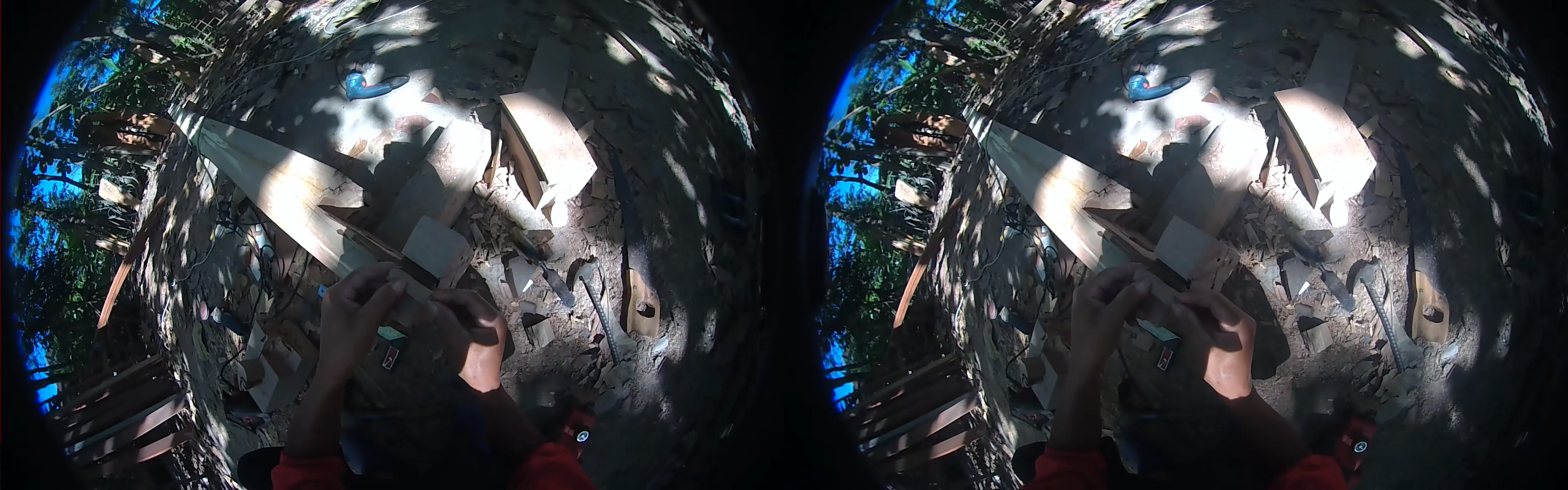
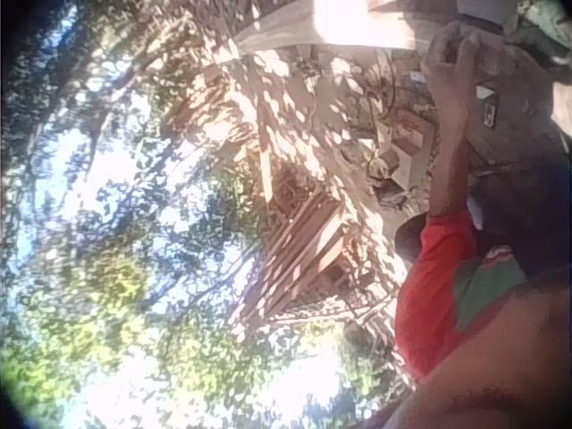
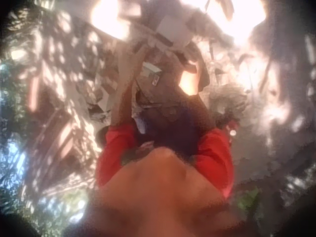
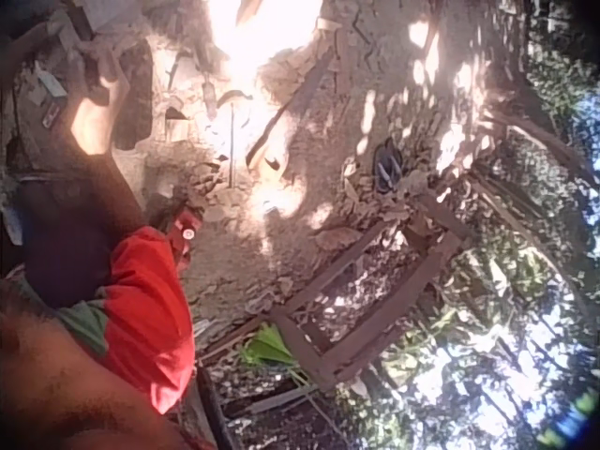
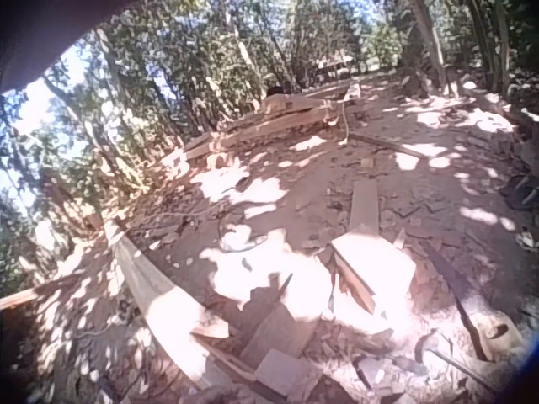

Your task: The person carves and smooths a piece of wood for a joint using a chisel and a hammer.

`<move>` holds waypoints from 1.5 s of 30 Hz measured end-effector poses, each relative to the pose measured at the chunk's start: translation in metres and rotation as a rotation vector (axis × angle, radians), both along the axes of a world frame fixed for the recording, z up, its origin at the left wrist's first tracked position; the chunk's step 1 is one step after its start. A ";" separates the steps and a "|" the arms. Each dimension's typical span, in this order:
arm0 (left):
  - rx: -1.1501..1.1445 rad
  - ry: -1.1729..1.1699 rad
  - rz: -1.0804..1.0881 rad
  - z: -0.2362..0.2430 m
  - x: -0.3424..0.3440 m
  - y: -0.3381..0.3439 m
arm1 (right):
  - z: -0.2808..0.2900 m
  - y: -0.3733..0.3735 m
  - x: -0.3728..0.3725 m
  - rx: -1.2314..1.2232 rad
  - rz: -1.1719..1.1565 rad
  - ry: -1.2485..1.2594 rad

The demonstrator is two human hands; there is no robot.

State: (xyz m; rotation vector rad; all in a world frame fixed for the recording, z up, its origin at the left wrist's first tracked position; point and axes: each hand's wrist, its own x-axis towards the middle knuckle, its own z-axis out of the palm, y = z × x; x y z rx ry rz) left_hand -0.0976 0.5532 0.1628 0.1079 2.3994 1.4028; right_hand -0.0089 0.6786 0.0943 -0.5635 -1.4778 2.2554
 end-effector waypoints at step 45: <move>-0.283 0.491 -0.504 -0.029 -0.076 -0.011 | -0.017 0.004 -0.034 -0.128 0.059 -0.093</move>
